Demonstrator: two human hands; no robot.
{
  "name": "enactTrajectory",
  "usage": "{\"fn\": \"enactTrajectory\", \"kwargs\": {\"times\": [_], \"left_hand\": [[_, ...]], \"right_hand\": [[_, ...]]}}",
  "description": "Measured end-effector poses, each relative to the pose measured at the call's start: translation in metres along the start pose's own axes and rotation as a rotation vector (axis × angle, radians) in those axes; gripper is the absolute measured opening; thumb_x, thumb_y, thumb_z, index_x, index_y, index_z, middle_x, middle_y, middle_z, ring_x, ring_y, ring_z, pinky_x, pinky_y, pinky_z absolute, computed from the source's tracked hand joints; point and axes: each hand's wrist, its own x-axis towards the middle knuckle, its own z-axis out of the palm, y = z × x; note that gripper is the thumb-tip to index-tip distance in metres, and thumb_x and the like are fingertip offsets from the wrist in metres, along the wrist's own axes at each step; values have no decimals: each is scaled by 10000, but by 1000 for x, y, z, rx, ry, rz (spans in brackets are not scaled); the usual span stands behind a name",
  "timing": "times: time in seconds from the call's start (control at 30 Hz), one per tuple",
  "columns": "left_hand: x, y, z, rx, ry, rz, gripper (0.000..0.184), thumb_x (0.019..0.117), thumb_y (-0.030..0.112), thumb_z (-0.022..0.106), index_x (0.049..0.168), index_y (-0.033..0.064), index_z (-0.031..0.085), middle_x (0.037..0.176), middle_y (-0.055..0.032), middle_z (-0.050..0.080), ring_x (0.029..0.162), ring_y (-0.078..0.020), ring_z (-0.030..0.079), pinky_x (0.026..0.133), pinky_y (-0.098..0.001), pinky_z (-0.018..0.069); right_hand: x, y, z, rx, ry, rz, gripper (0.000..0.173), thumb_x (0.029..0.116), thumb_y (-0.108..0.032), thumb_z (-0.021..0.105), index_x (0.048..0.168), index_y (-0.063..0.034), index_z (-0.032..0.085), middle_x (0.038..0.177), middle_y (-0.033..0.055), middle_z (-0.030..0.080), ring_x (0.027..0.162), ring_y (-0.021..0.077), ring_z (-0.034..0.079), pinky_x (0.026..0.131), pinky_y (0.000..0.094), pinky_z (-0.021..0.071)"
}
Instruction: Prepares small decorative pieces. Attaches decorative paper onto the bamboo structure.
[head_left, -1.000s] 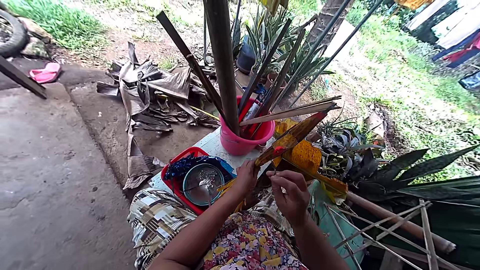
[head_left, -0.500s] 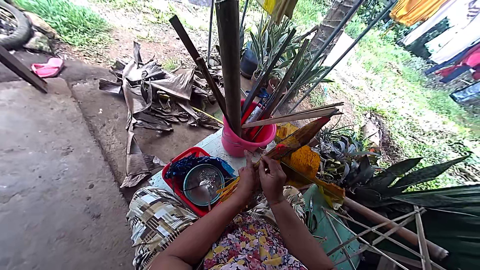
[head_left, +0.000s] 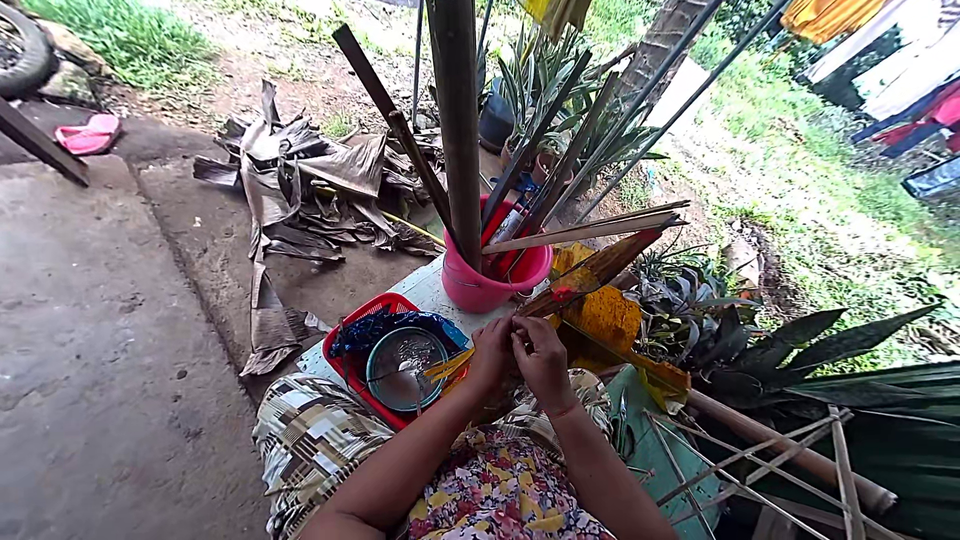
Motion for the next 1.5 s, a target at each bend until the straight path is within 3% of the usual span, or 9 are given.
{"fn": "enactTrajectory", "kwargs": {"times": [0.23,0.5,0.73,0.83,0.93,1.03,1.2,1.37,1.5], "left_hand": [[0,1,3,-16,14,21,329,1045,128,520,1324,-18,616,1142,-146,719,1102,-279,680,1035,-602,418],[-5,8,7,-44,54,11,294,1027,82,509,1265,-25,643,1191,-156,693,1118,-281,665,988,-588,445],[-8,5,8,-106,77,6,728,976,43,582,1606,44,217,1037,-128,731,985,-258,702,1004,-570,456],[-8,3,8,-100,87,57,518,996,44,556,1502,-4,455,1177,-143,718,1083,-266,691,1005,-609,444],[-7,4,6,-82,108,79,338,996,39,553,1324,-13,613,1113,-125,722,1050,-252,691,977,-594,458],[-4,5,2,-84,92,64,287,977,18,554,1246,14,655,1087,-109,727,1047,-243,691,980,-583,462],[-1,2,-2,-89,70,50,352,970,2,547,1311,13,635,1083,-111,721,1017,-243,687,960,-580,466],[3,2,-7,-78,55,44,296,1030,96,557,1299,8,641,1089,-128,709,987,-255,686,930,-567,488],[2,6,-7,-73,3,33,274,1036,103,557,1272,-3,647,1057,-130,698,962,-250,678,935,-545,498]], "right_hand": [[2,-4,-7,-61,120,52,150,908,-68,708,1037,-11,760,934,104,748,823,135,729,758,248,613],[19,-9,0,-137,69,72,194,939,-93,689,1112,-33,755,949,100,751,762,170,724,709,323,618],[21,-10,-3,-140,-33,61,235,935,-46,663,1154,-30,745,977,116,745,762,195,721,715,344,618],[21,-7,-7,-117,-85,44,260,942,-44,654,1189,-23,736,1030,117,754,808,199,732,754,350,619],[18,-2,-8,-56,-88,30,306,927,-37,669,1229,-28,718,1040,121,744,750,174,709,717,323,614],[13,0,-10,32,-111,3,272,900,-28,700,1171,2,706,1105,148,706,713,143,677,680,280,605],[-3,-2,-22,17,-80,9,173,915,-96,719,1040,23,726,1043,157,694,680,113,642,646,222,573],[-18,15,-41,-31,-92,121,189,957,-132,675,1080,-43,788,942,84,750,868,138,724,826,261,599],[-17,30,-42,110,-213,379,184,977,-178,656,1038,-61,785,982,92,732,901,126,700,851,273,575]]}}
